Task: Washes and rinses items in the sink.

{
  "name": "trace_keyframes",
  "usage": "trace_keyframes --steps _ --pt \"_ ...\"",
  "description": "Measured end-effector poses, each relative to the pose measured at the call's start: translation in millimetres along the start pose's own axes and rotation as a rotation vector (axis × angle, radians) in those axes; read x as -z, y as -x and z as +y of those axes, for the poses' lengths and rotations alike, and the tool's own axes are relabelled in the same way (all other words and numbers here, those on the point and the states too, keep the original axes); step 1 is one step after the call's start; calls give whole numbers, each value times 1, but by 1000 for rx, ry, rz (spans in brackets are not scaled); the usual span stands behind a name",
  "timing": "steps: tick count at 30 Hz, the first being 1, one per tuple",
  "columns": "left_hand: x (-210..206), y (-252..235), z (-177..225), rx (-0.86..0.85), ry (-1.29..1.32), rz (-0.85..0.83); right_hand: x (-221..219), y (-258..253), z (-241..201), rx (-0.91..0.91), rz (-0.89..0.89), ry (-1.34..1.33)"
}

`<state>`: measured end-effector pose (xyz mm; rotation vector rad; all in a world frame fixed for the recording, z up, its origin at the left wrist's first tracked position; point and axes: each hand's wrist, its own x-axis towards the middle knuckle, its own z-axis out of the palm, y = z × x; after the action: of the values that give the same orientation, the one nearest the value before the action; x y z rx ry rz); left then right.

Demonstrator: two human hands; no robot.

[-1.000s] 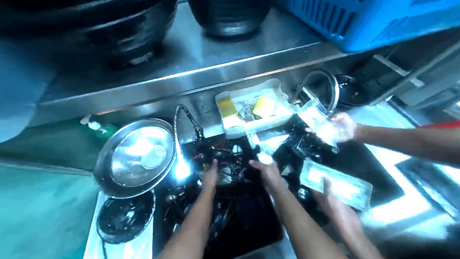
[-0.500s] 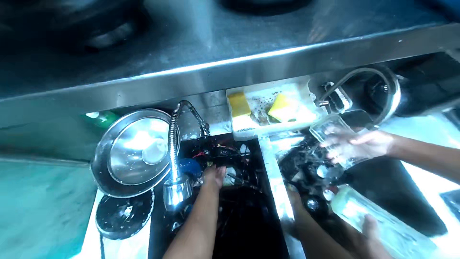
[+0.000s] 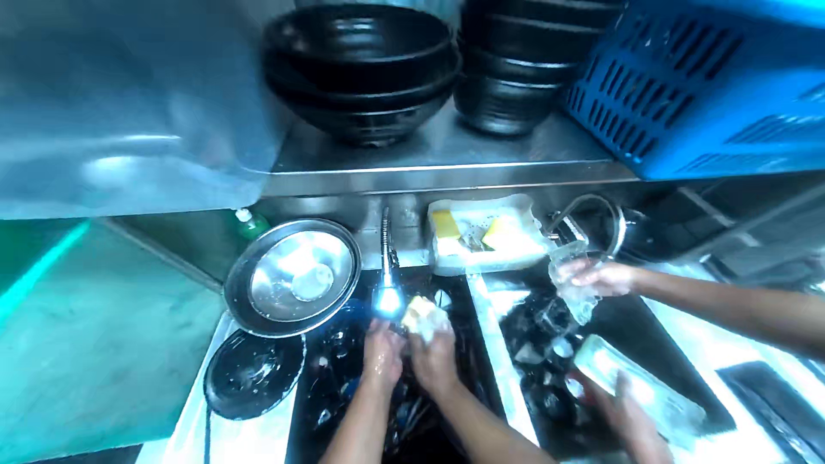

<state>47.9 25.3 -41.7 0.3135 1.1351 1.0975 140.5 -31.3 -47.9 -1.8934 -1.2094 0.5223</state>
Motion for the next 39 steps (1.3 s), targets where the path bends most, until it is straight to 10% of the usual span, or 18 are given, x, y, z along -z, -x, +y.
trace_keyframes --steps 8,11,18,23,26,29,34,39 --pt "16 17 25 -41 248 7 -16 -27 -15 -453 108 -538" --pt "17 12 20 4 249 49 -31 3 -16 -291 169 -482" --pt "35 15 28 -329 -631 -102 -36 -9 -36 -179 60 -213" --pt "37 10 37 -248 -424 41 -29 -24 -24 -312 -44 -495" --pt "35 -6 24 -273 -484 89 -54 10 -30 -5 107 -204" --pt "40 -5 26 -441 -798 -54 -50 -7 -47 -117 40 0" --pt "32 6 52 -582 -825 -53 -24 -83 -3 -706 -353 -677" --pt "10 -30 39 -235 -289 134 -13 -53 27 -855 -293 -1577"
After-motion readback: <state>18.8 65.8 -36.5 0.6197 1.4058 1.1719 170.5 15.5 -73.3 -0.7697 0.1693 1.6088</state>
